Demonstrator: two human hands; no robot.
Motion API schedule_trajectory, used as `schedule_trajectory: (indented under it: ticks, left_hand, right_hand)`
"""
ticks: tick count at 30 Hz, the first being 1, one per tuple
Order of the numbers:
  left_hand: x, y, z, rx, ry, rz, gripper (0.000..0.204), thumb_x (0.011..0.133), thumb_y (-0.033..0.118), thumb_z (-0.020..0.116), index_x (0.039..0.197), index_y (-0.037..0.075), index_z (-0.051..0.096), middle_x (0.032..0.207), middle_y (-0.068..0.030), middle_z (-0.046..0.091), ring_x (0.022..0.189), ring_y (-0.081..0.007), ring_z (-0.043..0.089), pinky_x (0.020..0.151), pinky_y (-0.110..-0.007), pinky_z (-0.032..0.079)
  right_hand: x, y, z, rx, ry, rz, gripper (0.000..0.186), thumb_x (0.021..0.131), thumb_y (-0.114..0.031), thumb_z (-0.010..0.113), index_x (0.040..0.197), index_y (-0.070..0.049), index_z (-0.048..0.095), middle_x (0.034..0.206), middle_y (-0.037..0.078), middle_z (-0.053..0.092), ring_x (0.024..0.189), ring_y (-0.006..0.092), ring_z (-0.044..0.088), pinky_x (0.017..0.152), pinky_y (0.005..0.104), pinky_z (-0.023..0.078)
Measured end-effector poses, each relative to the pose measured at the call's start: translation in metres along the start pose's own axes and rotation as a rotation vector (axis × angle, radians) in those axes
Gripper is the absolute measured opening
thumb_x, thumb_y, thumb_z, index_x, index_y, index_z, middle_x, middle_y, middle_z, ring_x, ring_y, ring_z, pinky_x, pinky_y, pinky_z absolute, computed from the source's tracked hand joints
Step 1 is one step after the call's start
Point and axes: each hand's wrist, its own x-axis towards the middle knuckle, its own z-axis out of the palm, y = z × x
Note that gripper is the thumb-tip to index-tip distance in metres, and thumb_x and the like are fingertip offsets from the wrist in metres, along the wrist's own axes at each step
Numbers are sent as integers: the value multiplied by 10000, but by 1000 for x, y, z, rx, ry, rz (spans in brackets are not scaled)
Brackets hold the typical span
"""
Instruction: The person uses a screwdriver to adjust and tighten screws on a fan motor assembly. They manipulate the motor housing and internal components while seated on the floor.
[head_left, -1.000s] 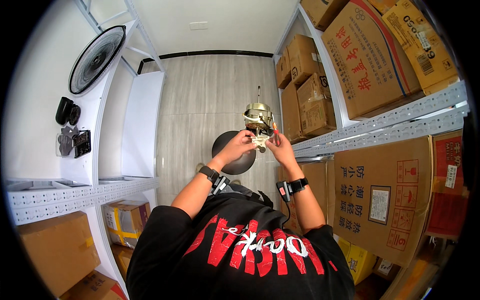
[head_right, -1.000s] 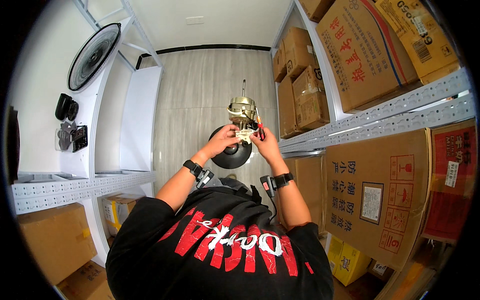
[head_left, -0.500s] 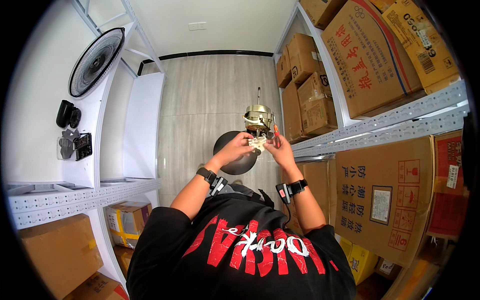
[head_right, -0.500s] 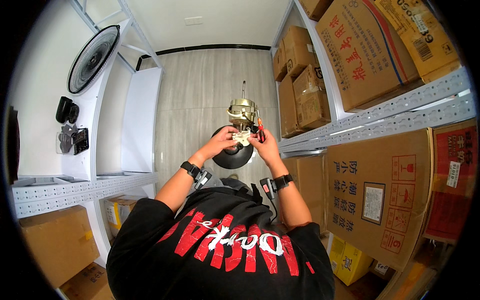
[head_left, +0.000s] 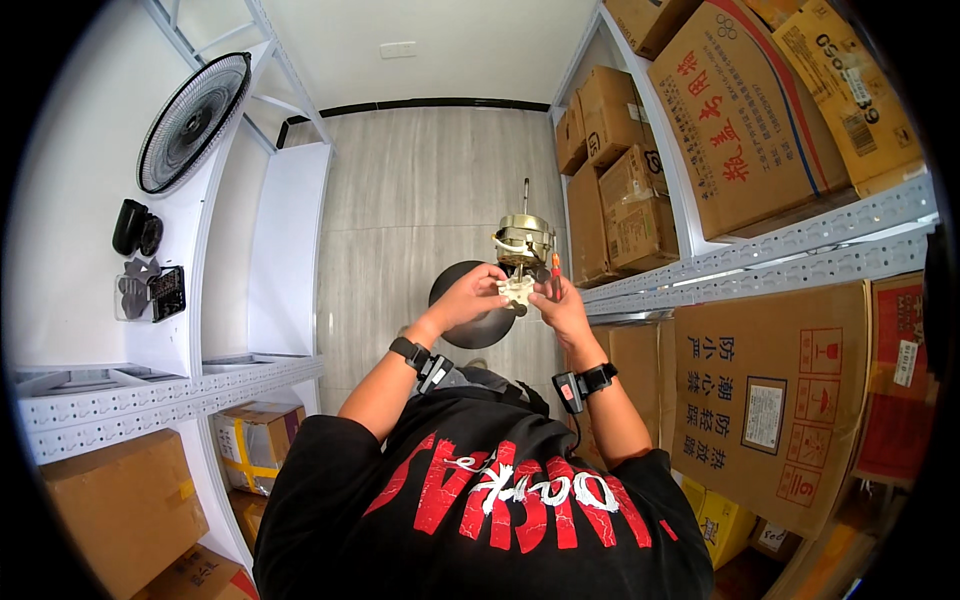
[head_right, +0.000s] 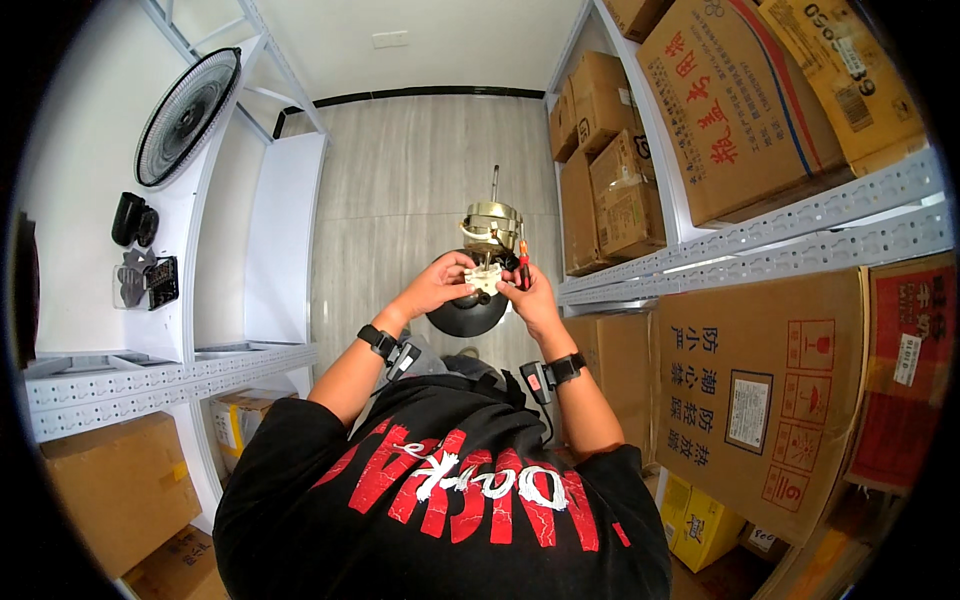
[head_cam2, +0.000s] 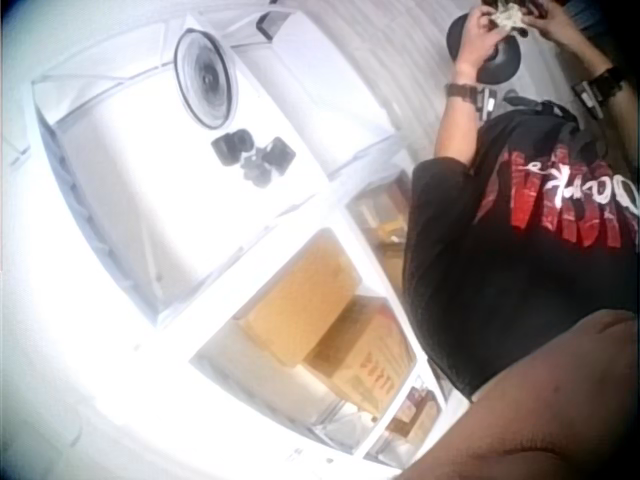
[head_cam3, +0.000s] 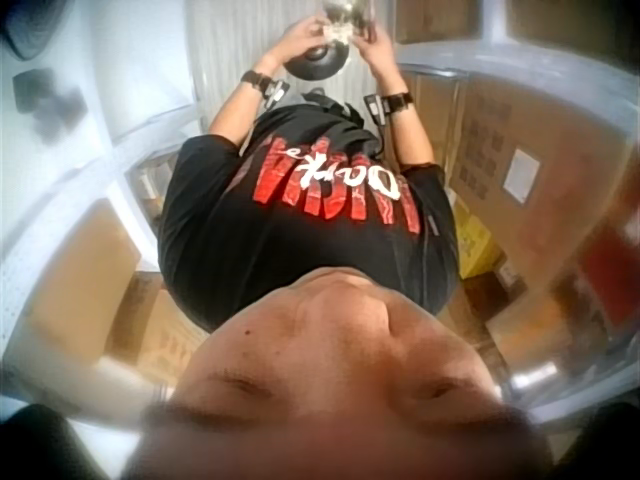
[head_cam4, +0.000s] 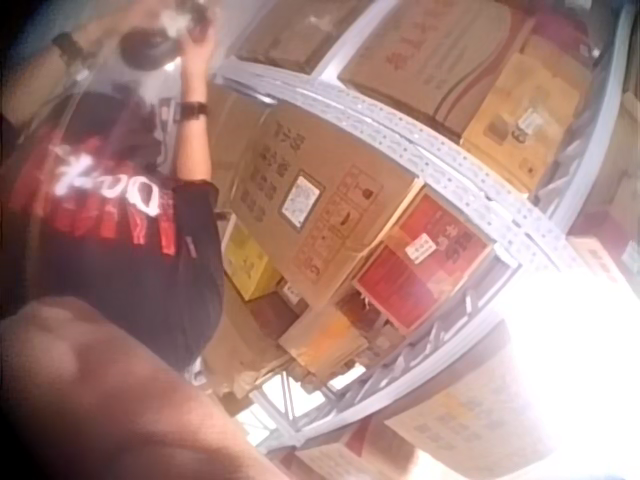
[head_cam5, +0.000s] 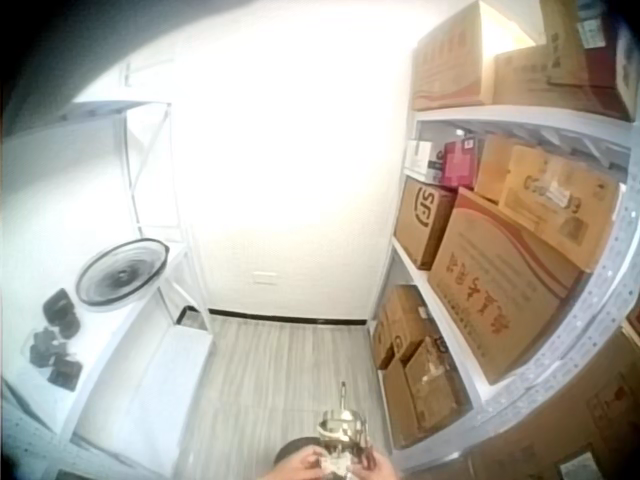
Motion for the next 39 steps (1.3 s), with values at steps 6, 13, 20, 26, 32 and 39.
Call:
schedule_trajectory:
  ticks: [6,13,20,26,32,39]
  left_hand:
    - [5,13,3,78,-13,20,275,980,107,643,1217,60,512,1132,-68,657,1019,-125,640,857,-262,524]
    - [12,22,10,32,272,-180,358,1031,333,573,1217,37,501,1121,-98,657,934,-166,687,797,-261,542]
    - [13,29,14,35,335,-248,448,1021,403,580,1229,23,469,1148,-128,639,988,-200,696,810,-275,545]
    - [10,37,15,3,280,-263,441,1019,392,587,1241,36,451,1191,-139,629,1052,-212,681,854,-305,546]
    - [4,29,7,9,227,-218,370,1017,272,599,1262,50,432,1222,-143,616,1084,-222,667,872,-320,549]
    - [5,27,8,-102,214,-235,342,1029,226,577,1274,43,424,1213,-140,609,1095,-222,659,873,-313,552]
  right_hand:
    - [-5,-15,5,91,19,19,357,863,-54,772,824,-150,430,973,13,662,547,26,451,433,209,321]
    - [-9,-31,22,-21,77,-15,321,851,-55,780,861,-134,470,948,16,673,668,33,516,600,205,429]
    - [2,-15,23,-301,160,-267,278,826,-61,791,936,-57,536,901,15,682,790,95,594,723,272,500]
    - [7,-11,17,-473,185,-262,274,812,-89,810,904,-24,561,820,34,664,767,107,581,708,287,491]
    - [-1,-23,22,-503,190,-266,295,803,-100,818,853,-32,536,789,35,649,740,115,579,693,291,487]
    - [2,-17,22,-425,146,-301,272,841,-74,779,846,-51,508,813,36,656,800,107,604,726,282,482]
